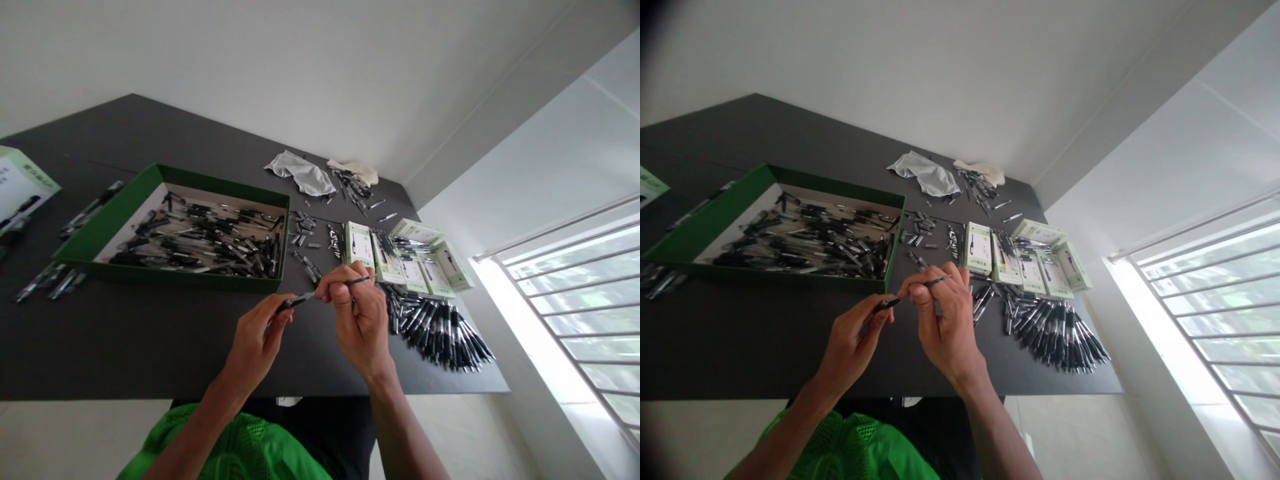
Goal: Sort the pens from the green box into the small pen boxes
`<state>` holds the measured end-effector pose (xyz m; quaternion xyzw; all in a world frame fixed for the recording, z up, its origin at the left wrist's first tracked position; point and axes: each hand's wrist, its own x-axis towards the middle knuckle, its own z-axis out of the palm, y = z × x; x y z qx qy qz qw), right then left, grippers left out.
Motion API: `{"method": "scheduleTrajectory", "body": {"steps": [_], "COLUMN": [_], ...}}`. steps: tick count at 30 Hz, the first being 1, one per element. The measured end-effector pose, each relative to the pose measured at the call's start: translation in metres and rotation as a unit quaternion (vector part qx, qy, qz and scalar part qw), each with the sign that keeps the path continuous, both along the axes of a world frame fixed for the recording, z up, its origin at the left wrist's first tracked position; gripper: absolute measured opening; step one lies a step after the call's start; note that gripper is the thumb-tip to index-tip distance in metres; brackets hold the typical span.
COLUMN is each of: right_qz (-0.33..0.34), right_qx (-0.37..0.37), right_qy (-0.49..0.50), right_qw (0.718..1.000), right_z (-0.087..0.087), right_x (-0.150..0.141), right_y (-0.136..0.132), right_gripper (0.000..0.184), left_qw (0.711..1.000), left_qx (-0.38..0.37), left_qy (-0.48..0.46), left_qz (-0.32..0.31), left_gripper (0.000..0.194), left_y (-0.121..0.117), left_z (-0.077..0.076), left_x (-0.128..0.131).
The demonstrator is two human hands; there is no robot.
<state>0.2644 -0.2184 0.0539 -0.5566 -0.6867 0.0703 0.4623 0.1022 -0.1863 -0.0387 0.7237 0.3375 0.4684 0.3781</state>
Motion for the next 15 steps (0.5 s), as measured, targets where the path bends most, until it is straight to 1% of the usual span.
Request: {"method": "scheduleTrajectory", "body": {"steps": [4,7,9,12,13,15], "right_qz": [0.017,0.032,0.024,-0.013,-0.023,-0.028], "right_qx": [-0.009,-0.016,-0.017,-0.026,-0.035,-0.058], "right_qy": [-0.011,-0.028,-0.039,-0.039,-0.029,0.01], "right_qw": [1.0,0.999,0.999,0.999,0.999,0.998], "right_z": [0.0014,0.0034,0.0044,0.0039,0.0031,0.0013], "right_x": [0.0008,0.0015,0.0016,0.0021,0.0029,0.0064], "right_y": [-0.0004,-0.0007,0.0,0.0016,0.0018,0.0018], "right_gripper": [0.036,0.034,0.03,0.019,0.02,0.042], "left_qw": [1.0,1.0,1.0,1.0,1.0,1.0], "left_qx": [0.006,0.004,-0.004,-0.015,-0.019,-0.025], "left_qy": [0.005,0.01,0.011,0.008,0.007,0.006], "left_qz": [-0.001,-0.004,-0.007,-0.013,-0.015,-0.015], "left_gripper": [0.012,0.014,0.014,0.014,0.015,0.016], "left_y": [0.0011,0.0007,-0.0003,-0.0019,-0.0022,-0.0025], "left_z": [-0.0012,-0.0014,-0.001,-0.0003,-0.0002,0.0001], "left_x": [0.0006,0.0004,-0.0001,-0.001,-0.0012,-0.0013]}}
